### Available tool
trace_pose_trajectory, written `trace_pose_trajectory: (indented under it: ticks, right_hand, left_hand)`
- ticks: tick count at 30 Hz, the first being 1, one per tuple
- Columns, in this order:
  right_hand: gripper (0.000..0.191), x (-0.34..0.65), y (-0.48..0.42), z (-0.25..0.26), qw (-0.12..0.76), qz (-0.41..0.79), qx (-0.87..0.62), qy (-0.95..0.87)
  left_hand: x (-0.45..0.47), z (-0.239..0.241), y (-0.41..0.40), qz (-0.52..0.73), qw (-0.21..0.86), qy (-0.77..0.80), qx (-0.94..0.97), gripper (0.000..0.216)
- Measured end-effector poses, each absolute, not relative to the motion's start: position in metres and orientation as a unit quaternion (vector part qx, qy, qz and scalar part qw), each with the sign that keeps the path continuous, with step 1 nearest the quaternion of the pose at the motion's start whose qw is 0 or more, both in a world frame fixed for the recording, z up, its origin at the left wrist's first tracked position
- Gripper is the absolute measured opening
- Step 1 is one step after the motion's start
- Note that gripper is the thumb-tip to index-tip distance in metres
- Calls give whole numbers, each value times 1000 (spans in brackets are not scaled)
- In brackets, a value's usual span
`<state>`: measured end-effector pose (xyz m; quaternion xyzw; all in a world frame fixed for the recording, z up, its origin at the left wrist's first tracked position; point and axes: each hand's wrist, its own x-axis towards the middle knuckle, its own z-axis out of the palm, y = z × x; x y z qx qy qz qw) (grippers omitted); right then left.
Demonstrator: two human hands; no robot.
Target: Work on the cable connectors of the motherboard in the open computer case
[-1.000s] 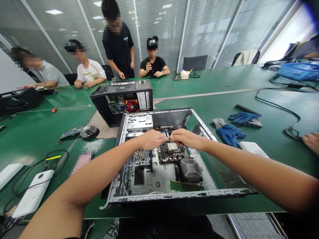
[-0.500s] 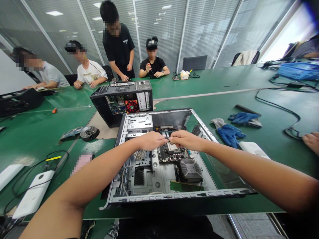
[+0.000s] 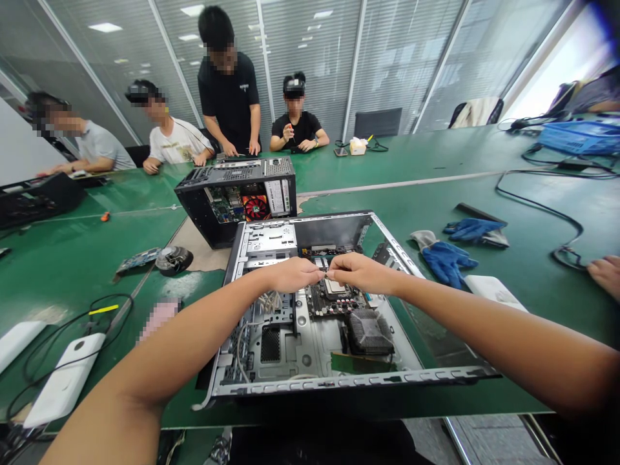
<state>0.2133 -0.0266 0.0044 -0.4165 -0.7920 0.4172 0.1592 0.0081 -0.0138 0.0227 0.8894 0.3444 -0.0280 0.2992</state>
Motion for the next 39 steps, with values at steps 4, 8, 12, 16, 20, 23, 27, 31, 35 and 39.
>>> trace_pose_trajectory:
  ticks: [4,8,12,16,20,23,27,31,35,39]
  right_hand:
    - [30,213,-27,7,129,433,-417,-789]
    - [33,213,-26,7,118,456,-406,-783]
    - [31,214,-25,3,125,454,-414,-779]
    - [26,213,-25,3,144,431,-422,-784]
    - [26,213,-25,3,140,425,-426,-786]
    - [27,214,-24,2,129,432,-426,-785]
    - [29,214,-23,-1,114,448,-406,-788]
    - [30,215,-23,-1,112,463,-394,-786]
    - [26,214,-24,1,127,470,-418,-767]
    - [24,213,-24,0,137,458,-428,-767]
  left_hand:
    - [10,23,-15,-38,259,339,904,42]
    - [11,23,-16,-48,235,335,911,41]
    - [10,22,-15,-46,240,337,909,42]
    - [8,20,-13,-37,243,337,909,43]
    - [8,21,-14,-40,244,339,908,44]
    - [8,21,-14,-45,244,341,907,45]
    - [9,23,-15,-63,237,340,908,44]
    - [10,25,-16,-63,234,335,911,42]
    - [9,24,-16,-49,239,335,910,42]
    - [8,23,-15,-43,239,341,908,43]
